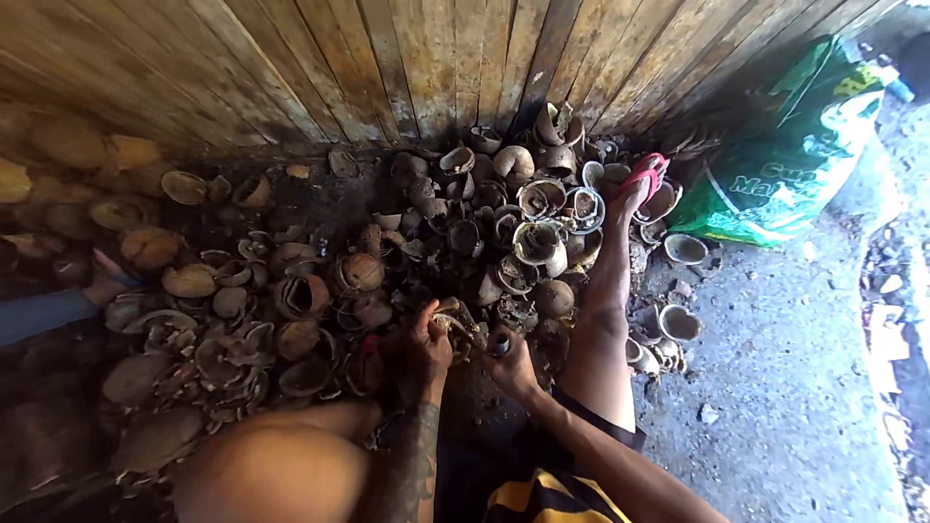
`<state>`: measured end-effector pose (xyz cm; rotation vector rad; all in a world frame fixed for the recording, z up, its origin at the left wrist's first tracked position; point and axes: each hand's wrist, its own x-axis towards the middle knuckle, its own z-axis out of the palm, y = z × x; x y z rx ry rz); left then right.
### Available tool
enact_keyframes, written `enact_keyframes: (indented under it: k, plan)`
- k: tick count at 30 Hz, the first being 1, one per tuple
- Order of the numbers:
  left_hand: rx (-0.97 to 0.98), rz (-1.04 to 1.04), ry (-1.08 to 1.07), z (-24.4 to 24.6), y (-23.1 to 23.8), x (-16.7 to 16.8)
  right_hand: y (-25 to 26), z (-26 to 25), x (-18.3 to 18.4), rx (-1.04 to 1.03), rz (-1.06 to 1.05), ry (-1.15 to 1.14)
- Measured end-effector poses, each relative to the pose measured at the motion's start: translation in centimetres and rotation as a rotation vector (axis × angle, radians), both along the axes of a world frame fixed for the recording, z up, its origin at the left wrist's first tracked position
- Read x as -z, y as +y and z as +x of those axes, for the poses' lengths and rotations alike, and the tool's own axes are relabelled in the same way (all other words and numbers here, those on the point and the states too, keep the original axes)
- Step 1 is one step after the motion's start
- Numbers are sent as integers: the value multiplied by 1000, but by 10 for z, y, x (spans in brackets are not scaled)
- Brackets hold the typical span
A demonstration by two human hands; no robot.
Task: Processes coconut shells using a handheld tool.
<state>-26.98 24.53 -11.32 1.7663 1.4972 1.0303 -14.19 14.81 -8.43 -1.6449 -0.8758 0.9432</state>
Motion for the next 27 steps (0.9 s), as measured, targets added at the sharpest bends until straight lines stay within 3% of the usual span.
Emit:
enact_keyframes:
  k: [5,9,18,23,25,27]
  plan:
    - [30,-15,12,-4,0,-2,-7,-20,-47,131,-20,-22]
    - [78,3,-54,-5,0,2,-5,-19,-41,128,-148,-42]
    - [130,8,29,-10,4,0,18,11,-47,-125,-252,-61]
    - [163,-36,-3,-10,6,0,51,29,-49,-233,-414,-27]
    - [172,-73,-34,-10,5,4,65,34,-40,-213,-456,79]
    - [174,-101,-59,-11,6,9,68,49,-16,-228,-367,86]
